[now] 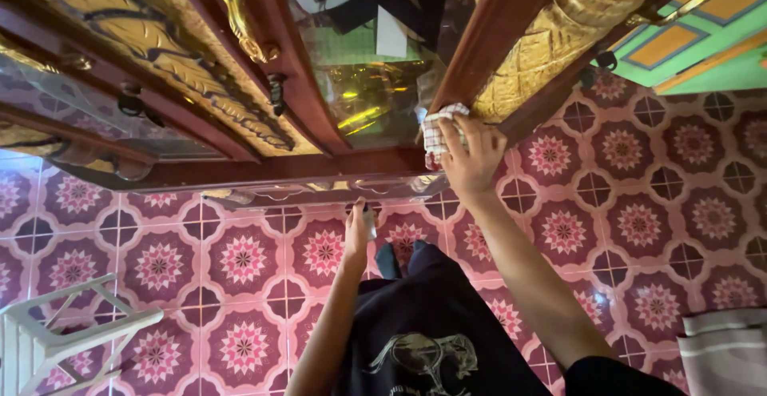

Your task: The person cleans a wooden cabinet by wiping the glass panels and decorative wooden frame with a cloth while holding a small bottle.

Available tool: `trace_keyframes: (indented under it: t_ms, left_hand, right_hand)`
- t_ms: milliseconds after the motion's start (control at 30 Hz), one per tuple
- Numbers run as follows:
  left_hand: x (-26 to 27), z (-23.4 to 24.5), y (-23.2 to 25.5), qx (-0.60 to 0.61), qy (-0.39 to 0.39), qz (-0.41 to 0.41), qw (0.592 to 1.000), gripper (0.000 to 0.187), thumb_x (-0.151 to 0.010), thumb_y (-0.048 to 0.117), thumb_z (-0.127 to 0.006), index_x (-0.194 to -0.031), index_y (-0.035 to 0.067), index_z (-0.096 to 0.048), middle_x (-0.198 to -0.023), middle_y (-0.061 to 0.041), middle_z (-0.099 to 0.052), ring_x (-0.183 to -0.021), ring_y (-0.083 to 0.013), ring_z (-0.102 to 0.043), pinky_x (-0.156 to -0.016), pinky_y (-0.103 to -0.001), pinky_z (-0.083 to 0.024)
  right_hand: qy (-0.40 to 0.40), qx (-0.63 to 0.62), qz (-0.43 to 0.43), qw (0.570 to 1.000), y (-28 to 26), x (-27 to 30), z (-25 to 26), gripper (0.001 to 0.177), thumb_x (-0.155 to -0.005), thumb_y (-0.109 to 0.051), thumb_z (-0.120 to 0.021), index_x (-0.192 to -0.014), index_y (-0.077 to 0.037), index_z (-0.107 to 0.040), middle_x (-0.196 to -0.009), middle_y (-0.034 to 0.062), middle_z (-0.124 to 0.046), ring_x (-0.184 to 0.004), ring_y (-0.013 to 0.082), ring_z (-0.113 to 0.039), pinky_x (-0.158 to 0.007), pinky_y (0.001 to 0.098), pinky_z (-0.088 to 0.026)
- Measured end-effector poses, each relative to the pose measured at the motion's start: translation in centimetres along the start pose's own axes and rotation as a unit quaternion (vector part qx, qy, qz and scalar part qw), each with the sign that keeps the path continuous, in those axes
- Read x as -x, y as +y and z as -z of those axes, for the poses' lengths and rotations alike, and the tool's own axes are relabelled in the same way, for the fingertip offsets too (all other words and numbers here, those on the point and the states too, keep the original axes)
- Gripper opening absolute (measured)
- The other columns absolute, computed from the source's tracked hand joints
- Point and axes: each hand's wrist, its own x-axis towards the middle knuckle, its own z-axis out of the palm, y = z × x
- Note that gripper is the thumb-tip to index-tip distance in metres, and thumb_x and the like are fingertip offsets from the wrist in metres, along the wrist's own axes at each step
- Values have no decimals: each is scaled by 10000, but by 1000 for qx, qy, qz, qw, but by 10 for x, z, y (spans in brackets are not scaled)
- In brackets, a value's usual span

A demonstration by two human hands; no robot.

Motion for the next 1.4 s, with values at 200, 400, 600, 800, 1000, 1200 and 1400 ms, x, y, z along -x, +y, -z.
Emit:
trace_keyframes:
  t_ms: [200, 400, 600, 800, 1000, 1200, 1400]
  left_hand:
    - [-2, -5, 1, -16, -30, -21, 999, 512, -986, 574, -524, -807, 101, -603, -691, -7, -530, -619, -131, -475, -616, -304, -393]
    - [-2, -6, 1, -7, -39, -25, 999, 482, -980, 559, -530, -835, 107, -612, -700, -10, -550, -623, -134, -486, -626, -301, -398]
    - [-3, -4, 4, -5, -22, -21, 1000, 476, -976, 535, -524, -865, 86, -636, -718, -11, -565, -639, -132, -509, -631, -303, -410]
    - [-1, -5, 8, -22, -12, -14, 1000, 506, -985, 545, -512, -844, 73, -628, -710, -13, -552, -635, -135, -501, -629, -307, -410]
    - [-2, -9, 5, 19, -21, -18, 999, 472, -983, 533, -558, -867, 79, -620, -730, -10, -559, -642, -129, -512, -622, -301, -416]
    - [-7, -18, 5, 30, -24, -6, 999, 442, -965, 525, -577, -892, 94, -643, -746, 5, -579, -651, -112, -527, -625, -280, -429]
    - [-9, -29, 9, 33, -64, -38, 997, 438, -1006, 491, -550, -892, 75, -628, -723, 2, -549, -628, -110, -489, -592, -281, -392]
  right_hand:
    - [11, -7, -10, 1000, -4, -3, 3, 527, -817, -30, -769, -1317, -175, -686, -1241, 39, -621, -1101, 219, -606, -942, 424, -399]
    - [-25, 7, -29, 999, -9, 34, -25, 463, -825, -77, -764, -1270, -199, -722, -1188, 9, -650, -996, 197, -624, -911, 419, -416]
    - [-57, -6, -19, 998, -9, 65, -49, 365, -895, -132, -786, -1245, -227, -738, -1162, -30, -652, -961, 166, -627, -816, 393, -401]
    - [-60, -36, -21, 997, -4, 62, -44, 405, -868, -117, -811, -1254, -226, -753, -1164, -31, -659, -984, 167, -610, -842, 392, -418]
    - [-15, -33, -47, 998, -5, 43, -30, 459, -832, -93, -808, -1268, -226, -753, -1176, -16, -669, -1036, 157, -614, -908, 398, -427]
    - [-33, -16, -29, 999, 0, 74, -62, 336, -932, -189, -813, -1258, -238, -747, -1154, -7, -664, -936, 151, -611, -826, 367, -402]
    - [-142, -9, -2, 990, 2, 99, -71, 336, -921, -130, -667, -1215, -263, -761, -1189, -43, -641, -979, 149, -627, -876, 395, -450]
